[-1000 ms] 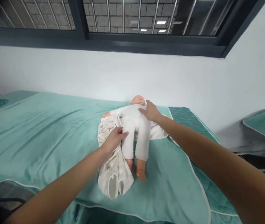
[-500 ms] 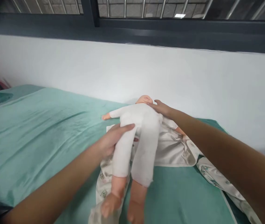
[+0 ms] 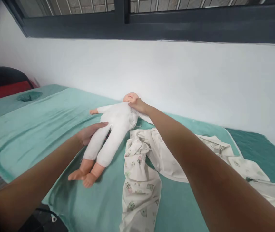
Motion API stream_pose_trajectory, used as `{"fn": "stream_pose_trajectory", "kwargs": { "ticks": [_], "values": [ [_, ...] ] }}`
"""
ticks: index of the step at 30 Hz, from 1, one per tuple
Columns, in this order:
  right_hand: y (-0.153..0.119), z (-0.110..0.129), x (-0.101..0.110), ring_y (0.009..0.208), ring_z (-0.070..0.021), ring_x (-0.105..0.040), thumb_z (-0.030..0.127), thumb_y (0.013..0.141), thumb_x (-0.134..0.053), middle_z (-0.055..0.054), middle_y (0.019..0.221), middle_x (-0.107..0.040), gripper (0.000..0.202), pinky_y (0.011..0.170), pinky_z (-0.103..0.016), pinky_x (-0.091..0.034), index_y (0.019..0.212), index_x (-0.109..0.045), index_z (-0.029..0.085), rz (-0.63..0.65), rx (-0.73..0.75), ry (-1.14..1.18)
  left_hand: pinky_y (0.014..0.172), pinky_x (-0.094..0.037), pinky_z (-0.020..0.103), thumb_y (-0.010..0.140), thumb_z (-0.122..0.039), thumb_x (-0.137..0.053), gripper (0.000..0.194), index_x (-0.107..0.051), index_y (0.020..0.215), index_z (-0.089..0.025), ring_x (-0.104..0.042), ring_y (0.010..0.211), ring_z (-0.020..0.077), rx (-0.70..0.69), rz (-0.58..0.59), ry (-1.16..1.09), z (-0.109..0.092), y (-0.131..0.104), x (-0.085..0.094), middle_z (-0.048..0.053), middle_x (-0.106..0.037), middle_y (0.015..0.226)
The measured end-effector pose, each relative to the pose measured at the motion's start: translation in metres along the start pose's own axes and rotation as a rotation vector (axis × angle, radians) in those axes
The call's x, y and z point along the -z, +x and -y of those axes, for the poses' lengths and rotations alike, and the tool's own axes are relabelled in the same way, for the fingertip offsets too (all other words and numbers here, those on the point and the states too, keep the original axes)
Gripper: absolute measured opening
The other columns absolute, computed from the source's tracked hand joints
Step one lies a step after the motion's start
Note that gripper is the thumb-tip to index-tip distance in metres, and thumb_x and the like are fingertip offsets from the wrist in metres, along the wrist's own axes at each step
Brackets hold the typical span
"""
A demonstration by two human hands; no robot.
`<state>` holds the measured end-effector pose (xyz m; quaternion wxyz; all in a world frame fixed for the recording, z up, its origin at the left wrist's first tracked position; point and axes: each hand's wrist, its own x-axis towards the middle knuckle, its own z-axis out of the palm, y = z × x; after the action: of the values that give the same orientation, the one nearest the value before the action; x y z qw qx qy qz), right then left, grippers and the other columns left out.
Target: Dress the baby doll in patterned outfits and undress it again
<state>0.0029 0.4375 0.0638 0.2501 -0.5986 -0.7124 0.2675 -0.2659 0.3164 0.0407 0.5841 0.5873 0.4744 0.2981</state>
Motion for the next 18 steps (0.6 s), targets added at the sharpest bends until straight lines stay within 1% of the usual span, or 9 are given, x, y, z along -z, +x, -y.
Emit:
{"fn": "stream_pose_trajectory", "kwargs": {
  "ticks": [2, 4, 6, 8, 10, 12, 13, 15, 18],
  "values": [
    [-0.007, -0.013, 0.0, 0.121, -0.0304, -0.057, 0.068, 0.084, -0.052, -0.019, 0.141, -0.053, 0.083, 0.1, -0.039, -0.046, 0.144, -0.035, 0.013, 0.004, -0.049, -0.06, 0.075, -0.054, 0.041, 0.073, -0.062, -0.06, 0.053, -0.07, 0.094, -0.014, -0.068, 0.087, 0.0321, -0.025, -0.098, 0.176, 0.001, 0.0, 0.005, 0.016, -0.073, 0.086],
    [-0.025, -0.036, 0.01, 0.118, -0.0296, -0.059, 0.07, 0.087, -0.043, -0.02, 0.138, -0.055, 0.082, 0.094, -0.036, -0.048, 0.144, -0.033, 0.012, -0.001, -0.12, -0.142, 0.083, -0.051, 0.045, 0.078, -0.058, -0.058, 0.051, -0.068, 0.1, -0.013, -0.065, 0.098, 0.0357, -0.095, -0.31, 0.456, -0.003, -0.003, 0.001, 0.019, -0.071, 0.097],
    [-0.054, -0.064, 0.027, 0.11, -0.031, -0.062, 0.064, 0.092, -0.036, -0.024, 0.127, -0.061, 0.072, 0.088, -0.038, -0.049, 0.136, -0.042, 0.007, -0.014, -0.212, -0.233, 0.095, -0.045, 0.051, 0.082, -0.049, -0.056, 0.045, -0.064, 0.108, -0.013, -0.058, 0.115, 0.0391, -0.2, -0.547, 0.709, -0.011, -0.009, -0.015, 0.022, -0.066, 0.114],
    [-0.09, -0.093, 0.047, 0.097, -0.0329, -0.065, 0.058, 0.092, -0.04, -0.024, 0.107, -0.068, 0.059, 0.082, -0.04, -0.048, 0.115, -0.058, 0.006, 0.0, -0.299, -0.343, 0.105, -0.035, 0.054, 0.086, -0.04, -0.051, 0.036, -0.062, 0.11, -0.015, -0.048, 0.128, 0.0397, -0.313, -0.608, 0.893, -0.018, -0.018, -0.044, 0.022, -0.06, 0.125],
    [-0.129, -0.115, 0.067, 0.09, -0.0322, -0.065, 0.057, 0.088, -0.049, -0.019, 0.096, -0.07, 0.048, 0.076, -0.039, -0.047, 0.097, -0.064, 0.012, 0.032, -0.34, -0.443, 0.107, -0.033, 0.052, 0.091, -0.04, -0.045, 0.033, -0.064, 0.105, -0.017, -0.049, 0.128, 0.0377, -0.348, -0.432, 1.026, -0.021, -0.028, -0.081, 0.02, -0.061, 0.121],
    [-0.166, -0.127, 0.083, 0.084, -0.0302, -0.064, 0.048, 0.082, -0.061, -0.014, 0.091, -0.07, 0.032, 0.072, -0.037, -0.045, 0.084, -0.064, 0.016, 0.074, -0.334, -0.52, 0.1, -0.04, 0.047, 0.09, -0.05, -0.046, 0.04, -0.066, 0.102, -0.017, -0.06, 0.114, 0.0362, -0.239, -0.184, 1.099, -0.018, -0.035, -0.12, 0.018, -0.066, 0.105],
    [-0.182, -0.129, 0.09, 0.083, -0.0292, -0.064, 0.043, 0.08, -0.065, -0.012, 0.09, -0.07, 0.025, 0.071, -0.036, -0.044, 0.08, -0.064, 0.018, 0.09, -0.315, -0.55, 0.094, -0.044, 0.046, 0.085, -0.055, -0.051, 0.044, -0.066, 0.102, -0.016, -0.064, 0.107, 0.0364, -0.213, -0.111, 1.101, -0.016, -0.038, -0.138, 0.017, -0.068, 0.1],
    [-0.209, -0.126, 0.099, 0.087, -0.0276, -0.063, 0.034, 0.08, -0.065, -0.01, 0.094, -0.07, 0.015, 0.072, -0.034, -0.042, 0.079, -0.063, 0.019, 0.098, -0.26, -0.595, 0.085, -0.049, 0.048, 0.073, -0.054, -0.067, 0.053, -0.066, 0.107, -0.013, -0.066, 0.099, 0.0406, -0.185, -0.021, 1.09, -0.012, -0.041, -0.168, 0.021, -0.068, 0.105],
    [-0.237, -0.113, 0.104, 0.097, -0.0248, -0.062, 0.031, 0.087, -0.058, -0.009, 0.107, -0.069, 0.014, 0.076, -0.031, -0.041, 0.096, -0.063, 0.021, 0.068, -0.192, -0.629, 0.086, -0.051, 0.043, 0.07, -0.03, -0.07, 0.054, -0.06, 0.121, -0.017, -0.064, 0.107, 0.0367, -0.275, 0.063, 1.043, -0.016, -0.044, -0.199, 0.019, -0.065, 0.12]
  ]
}}
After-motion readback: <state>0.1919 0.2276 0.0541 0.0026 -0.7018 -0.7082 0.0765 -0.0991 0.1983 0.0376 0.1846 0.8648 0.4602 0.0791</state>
